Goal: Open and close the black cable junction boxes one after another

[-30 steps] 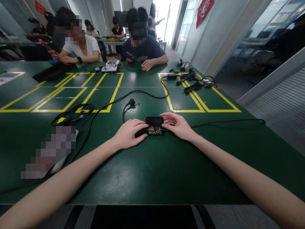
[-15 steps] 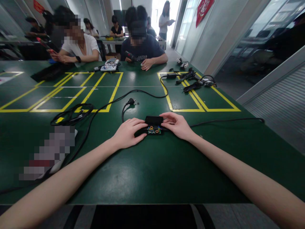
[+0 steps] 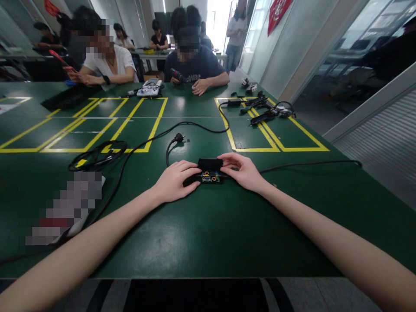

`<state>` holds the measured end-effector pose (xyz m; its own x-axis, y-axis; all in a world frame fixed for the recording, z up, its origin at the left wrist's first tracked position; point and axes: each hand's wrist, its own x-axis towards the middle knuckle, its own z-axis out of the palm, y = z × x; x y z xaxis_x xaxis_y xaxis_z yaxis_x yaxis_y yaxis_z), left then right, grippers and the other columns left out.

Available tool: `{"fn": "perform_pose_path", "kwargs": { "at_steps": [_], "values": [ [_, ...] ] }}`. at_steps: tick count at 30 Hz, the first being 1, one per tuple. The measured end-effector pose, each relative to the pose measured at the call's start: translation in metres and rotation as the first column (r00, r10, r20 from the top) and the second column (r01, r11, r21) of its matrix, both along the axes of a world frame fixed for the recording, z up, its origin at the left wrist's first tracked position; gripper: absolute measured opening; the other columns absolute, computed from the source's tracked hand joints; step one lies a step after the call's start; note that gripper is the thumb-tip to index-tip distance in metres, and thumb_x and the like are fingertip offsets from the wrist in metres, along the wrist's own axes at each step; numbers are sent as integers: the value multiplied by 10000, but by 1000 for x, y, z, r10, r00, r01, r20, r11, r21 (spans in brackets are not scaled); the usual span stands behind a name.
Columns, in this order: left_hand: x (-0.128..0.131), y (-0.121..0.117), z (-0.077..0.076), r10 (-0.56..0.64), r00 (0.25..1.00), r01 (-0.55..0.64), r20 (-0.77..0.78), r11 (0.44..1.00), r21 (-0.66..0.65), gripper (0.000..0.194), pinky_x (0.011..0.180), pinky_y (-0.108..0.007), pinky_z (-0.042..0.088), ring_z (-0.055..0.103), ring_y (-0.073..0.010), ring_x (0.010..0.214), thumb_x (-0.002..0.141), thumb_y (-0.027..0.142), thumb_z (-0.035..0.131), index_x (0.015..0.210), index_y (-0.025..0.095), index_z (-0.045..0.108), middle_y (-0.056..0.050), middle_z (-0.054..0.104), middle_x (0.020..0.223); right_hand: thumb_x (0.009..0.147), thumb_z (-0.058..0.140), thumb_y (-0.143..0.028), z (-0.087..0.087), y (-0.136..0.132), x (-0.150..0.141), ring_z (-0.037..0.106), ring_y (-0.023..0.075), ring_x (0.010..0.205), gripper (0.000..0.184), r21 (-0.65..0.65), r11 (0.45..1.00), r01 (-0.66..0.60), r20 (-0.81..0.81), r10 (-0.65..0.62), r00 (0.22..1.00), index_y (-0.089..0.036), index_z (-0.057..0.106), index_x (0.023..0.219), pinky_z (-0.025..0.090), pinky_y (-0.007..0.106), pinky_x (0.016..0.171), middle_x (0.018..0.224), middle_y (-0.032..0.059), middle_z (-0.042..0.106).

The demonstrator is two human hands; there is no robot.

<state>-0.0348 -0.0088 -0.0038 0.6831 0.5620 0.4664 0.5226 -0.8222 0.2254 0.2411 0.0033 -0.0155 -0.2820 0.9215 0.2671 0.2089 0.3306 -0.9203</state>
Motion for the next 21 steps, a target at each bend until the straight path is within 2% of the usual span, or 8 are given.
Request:
{"fn": "perform_pose_path", "kwargs": {
  "at_steps": [12,21],
  "values": [
    [0,-1,1,-7,1000,7,-6,1000,-18,282,943,-454,588,684,-270,1117,985,327,608,1217,191,694,-123,724,1217,811,748,-304,0,0,1,722,204,898,308,7,1000,-4,20,4,1000,-217,714,1104,625,393,859,1015,60,754],
    [0,0,1,-18,1000,18,1,1000,-12,240,914,-443,591,687,-267,1083,990,314,600,1172,175,669,-124,725,1201,924,662,-438,5,-1,2,712,210,920,281,15,1000,-10,32,10,999,-222,710,1097,599,382,864,982,48,740]
  ]
}}
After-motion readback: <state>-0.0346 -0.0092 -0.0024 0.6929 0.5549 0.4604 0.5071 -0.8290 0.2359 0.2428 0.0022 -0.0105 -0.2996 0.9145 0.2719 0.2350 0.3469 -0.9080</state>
